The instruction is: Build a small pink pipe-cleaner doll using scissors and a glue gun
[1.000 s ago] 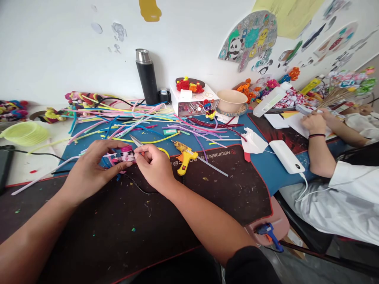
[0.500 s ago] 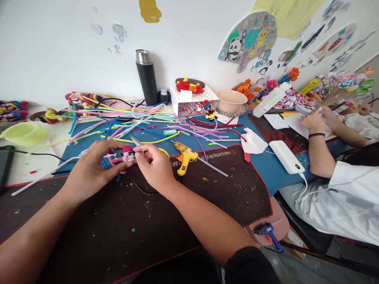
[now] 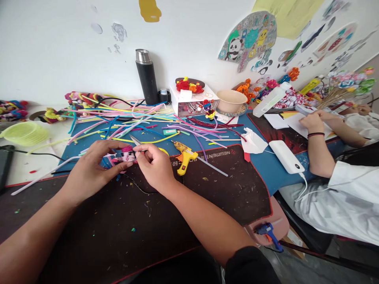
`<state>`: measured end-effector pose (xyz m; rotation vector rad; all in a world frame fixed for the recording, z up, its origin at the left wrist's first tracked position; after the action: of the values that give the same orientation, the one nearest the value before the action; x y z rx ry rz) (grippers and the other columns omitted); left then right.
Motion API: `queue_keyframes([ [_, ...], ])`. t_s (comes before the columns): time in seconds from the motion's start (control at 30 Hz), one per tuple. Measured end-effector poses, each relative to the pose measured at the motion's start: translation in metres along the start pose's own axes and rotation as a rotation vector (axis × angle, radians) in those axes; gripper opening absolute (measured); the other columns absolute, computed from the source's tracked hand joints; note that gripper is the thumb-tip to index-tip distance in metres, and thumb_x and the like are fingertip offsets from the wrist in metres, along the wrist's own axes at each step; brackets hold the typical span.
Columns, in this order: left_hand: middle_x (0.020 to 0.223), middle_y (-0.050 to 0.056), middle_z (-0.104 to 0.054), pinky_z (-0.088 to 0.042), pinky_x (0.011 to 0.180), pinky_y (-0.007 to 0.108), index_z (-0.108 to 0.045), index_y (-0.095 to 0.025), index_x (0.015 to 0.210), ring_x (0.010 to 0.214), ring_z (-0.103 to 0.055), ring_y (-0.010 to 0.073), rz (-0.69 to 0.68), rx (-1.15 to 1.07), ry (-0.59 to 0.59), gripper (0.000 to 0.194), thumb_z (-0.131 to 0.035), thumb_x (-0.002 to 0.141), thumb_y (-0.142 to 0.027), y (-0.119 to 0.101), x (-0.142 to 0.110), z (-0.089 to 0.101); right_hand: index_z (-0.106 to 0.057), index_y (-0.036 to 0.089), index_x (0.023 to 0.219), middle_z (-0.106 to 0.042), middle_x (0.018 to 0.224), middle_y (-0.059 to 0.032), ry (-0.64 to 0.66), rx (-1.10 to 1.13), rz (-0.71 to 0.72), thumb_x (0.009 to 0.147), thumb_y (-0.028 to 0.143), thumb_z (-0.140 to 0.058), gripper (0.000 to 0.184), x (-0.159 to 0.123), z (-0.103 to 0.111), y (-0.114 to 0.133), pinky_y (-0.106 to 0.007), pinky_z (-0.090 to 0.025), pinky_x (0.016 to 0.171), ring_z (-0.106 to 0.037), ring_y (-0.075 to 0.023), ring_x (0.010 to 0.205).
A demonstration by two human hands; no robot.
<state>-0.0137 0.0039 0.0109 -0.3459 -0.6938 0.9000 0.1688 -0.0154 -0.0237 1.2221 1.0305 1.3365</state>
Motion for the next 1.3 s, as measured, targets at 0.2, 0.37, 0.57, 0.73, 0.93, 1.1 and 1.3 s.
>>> queue_keyframes([
  [0.2,0.122,0.007,-0.075,-0.051,0.106,0.046,-0.066,-0.029,0.126,0.119,-0.066,0.0319,0.018,-0.005,-0.010,0.033,-0.070,0.098,-0.047,0.0000,0.0003,0.0004,-0.074,0.025,0.108,-0.044,0.058,0.0070,0.012,0.010,-0.010,0.099,0.033,-0.065,0.014,-0.0003,-0.0005,0.0004,-0.030,-0.039,0.059,-0.045,-0.0151,0.055],
  [0.37,0.119,0.007,-0.074,-0.052,0.104,0.047,-0.066,-0.029,0.124,0.115,-0.066,0.0324,0.044,-0.014,-0.030,0.032,-0.070,0.098,-0.048,0.0022,0.0002,0.0021,-0.073,0.025,0.107,-0.047,0.058,0.0070,-0.001,0.036,-0.033,0.099,0.033,-0.064,0.014,-0.0005,0.0006,0.0000,-0.029,-0.038,0.058,-0.043,-0.0146,0.054],
  [0.57,0.118,0.007,-0.075,-0.053,0.098,0.044,-0.067,-0.028,0.123,0.110,-0.066,0.0314,0.061,-0.014,-0.056,0.032,-0.069,0.098,-0.048,-0.0026,0.0020,0.0058,-0.073,0.024,0.100,-0.048,0.058,0.0067,0.001,0.003,-0.038,0.098,0.033,-0.065,0.012,-0.0005,-0.0001,-0.0037,-0.029,-0.038,0.059,-0.046,-0.0143,0.055],
  [0.73,0.118,0.007,-0.075,-0.054,0.100,0.046,-0.067,-0.029,0.122,0.113,-0.066,0.0319,0.074,-0.014,-0.054,0.032,-0.069,0.097,-0.048,-0.0041,0.0029,0.0064,-0.075,0.023,0.101,-0.053,0.062,0.0054,0.020,-0.020,-0.050,0.098,0.034,-0.066,0.015,-0.0001,-0.0015,-0.0074,-0.028,-0.039,0.059,-0.048,-0.0144,0.057],
  [0.93,0.118,0.008,-0.075,-0.054,0.100,0.048,-0.068,-0.030,0.122,0.112,-0.066,0.0330,0.060,-0.016,-0.058,0.030,-0.069,0.097,-0.048,-0.0030,0.0023,0.0054,-0.075,0.023,0.100,-0.055,0.064,0.0045,0.027,-0.033,-0.048,0.098,0.032,-0.066,0.013,0.0006,-0.0020,-0.0069,-0.027,-0.038,0.058,-0.049,-0.0144,0.059],
  [1.1,0.118,0.008,-0.075,-0.053,0.101,0.049,-0.068,-0.029,0.123,0.115,-0.067,0.0340,0.044,-0.007,-0.065,0.030,-0.068,0.098,-0.046,-0.0034,0.0022,0.0050,-0.074,0.022,0.100,-0.052,0.063,0.0054,0.037,-0.023,-0.047,0.097,0.032,-0.066,0.013,0.0008,-0.0025,-0.0064,-0.028,-0.038,0.059,-0.048,-0.0141,0.059],
  [1.3,0.118,0.008,-0.076,-0.052,0.102,0.047,-0.068,-0.029,0.122,0.115,-0.067,0.0331,0.027,0.001,-0.068,0.028,-0.068,0.099,-0.045,-0.0049,0.0026,0.0056,-0.074,0.022,0.100,-0.052,0.064,0.0052,0.044,-0.026,-0.051,0.098,0.033,-0.065,0.014,0.0001,-0.0026,-0.0054,-0.028,-0.037,0.059,-0.048,-0.0143,0.060],
])
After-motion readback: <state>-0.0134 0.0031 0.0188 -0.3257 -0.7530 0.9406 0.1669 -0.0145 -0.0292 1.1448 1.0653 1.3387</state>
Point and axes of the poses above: each hand's wrist, its own x-axis towards the middle knuckle, its own z-axis out of the back of the hand, y = z × x, the point moved 4 cm from there along x, towards the middle knuckle
